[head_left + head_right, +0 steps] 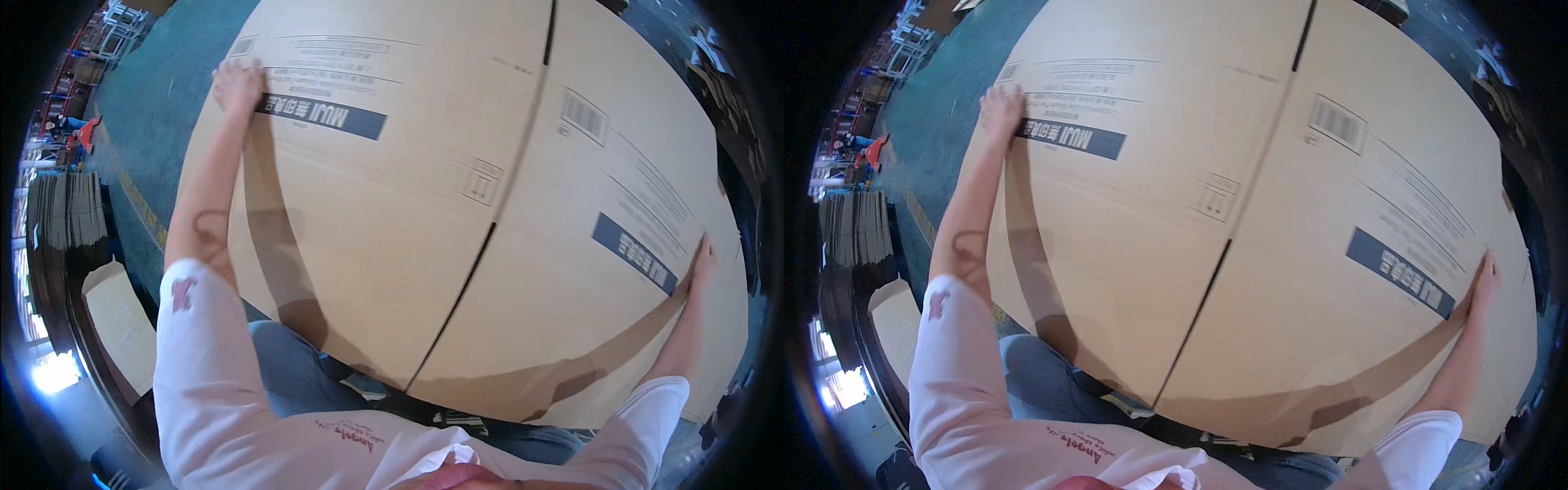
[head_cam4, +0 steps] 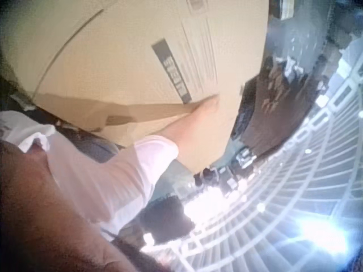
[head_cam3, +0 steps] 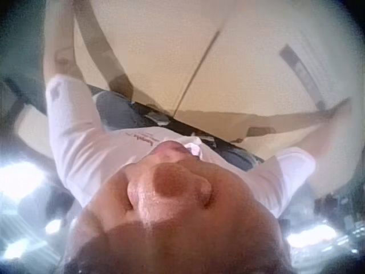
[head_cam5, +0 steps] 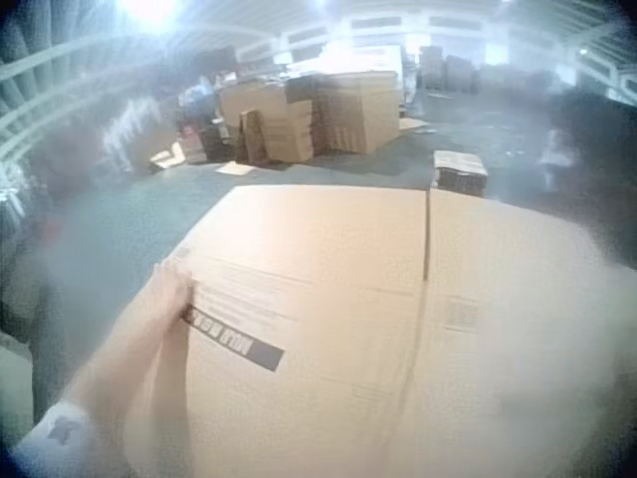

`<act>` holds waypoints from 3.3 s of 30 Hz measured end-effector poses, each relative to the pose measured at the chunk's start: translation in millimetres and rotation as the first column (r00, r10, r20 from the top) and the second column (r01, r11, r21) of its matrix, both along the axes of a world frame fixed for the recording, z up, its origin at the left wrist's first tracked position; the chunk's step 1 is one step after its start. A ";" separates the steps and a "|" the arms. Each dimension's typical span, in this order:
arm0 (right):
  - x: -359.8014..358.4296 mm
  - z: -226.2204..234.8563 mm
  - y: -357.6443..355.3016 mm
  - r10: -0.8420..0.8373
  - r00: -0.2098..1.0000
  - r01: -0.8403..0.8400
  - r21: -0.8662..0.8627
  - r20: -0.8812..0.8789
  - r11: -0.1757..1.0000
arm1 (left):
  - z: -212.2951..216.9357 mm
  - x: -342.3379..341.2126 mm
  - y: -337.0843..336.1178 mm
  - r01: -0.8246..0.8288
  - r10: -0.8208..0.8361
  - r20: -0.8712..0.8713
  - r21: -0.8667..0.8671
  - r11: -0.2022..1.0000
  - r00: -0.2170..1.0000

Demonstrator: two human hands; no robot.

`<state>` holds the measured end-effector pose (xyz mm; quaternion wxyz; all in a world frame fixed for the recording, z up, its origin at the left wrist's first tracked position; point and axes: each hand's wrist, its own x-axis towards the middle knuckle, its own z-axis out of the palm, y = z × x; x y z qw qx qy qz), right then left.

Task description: The person sits on the floor and repeatedly folds flat cardboard sheets in half, aligning the edges and pressing the crease. They handle the cardboard by hand and place the folded pieces into a growing stack.

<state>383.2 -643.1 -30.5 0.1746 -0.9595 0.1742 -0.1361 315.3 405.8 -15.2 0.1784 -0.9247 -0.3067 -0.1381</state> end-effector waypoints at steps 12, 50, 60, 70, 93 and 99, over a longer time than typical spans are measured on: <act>-4.7 12.4 40.6 -0.271 0.955 0.279 0.668 -0.119 0.690 | 62.0 20.8 140.9 0.176 0.419 0.174 -0.984 0.034 0.891; -236.0 52.3 506.1 0.313 0.950 -0.313 -0.120 -0.024 0.942 | 72.8 -280.1 -374.8 0.686 -0.958 0.234 -0.725 -0.058 0.166; -248.1 54.0 513.2 0.294 0.956 -0.295 -0.079 -0.022 0.952 | 65.8 -277.3 -386.8 0.836 -0.970 0.038 -0.500 -0.226 -0.240; -245.5 60.8 499.8 0.307 0.921 -0.333 -0.076 -0.241 0.940 | 48.3 -279.7 -391.1 0.791 -0.960 0.194 -0.547 -0.276 -0.201; -382.9 -55.8 3.1 -0.004 0.995 0.062 -0.567 0.103 0.821 | 56.8 -313.3 -392.0 0.827 -1.000 -0.007 -0.563 -0.003 -0.009; -387.8 55.0 -54.3 -0.206 0.956 0.275 -0.384 0.210 0.881 | 56.0 -314.8 -394.4 0.833 -1.000 0.020 -0.553 -0.025 -0.016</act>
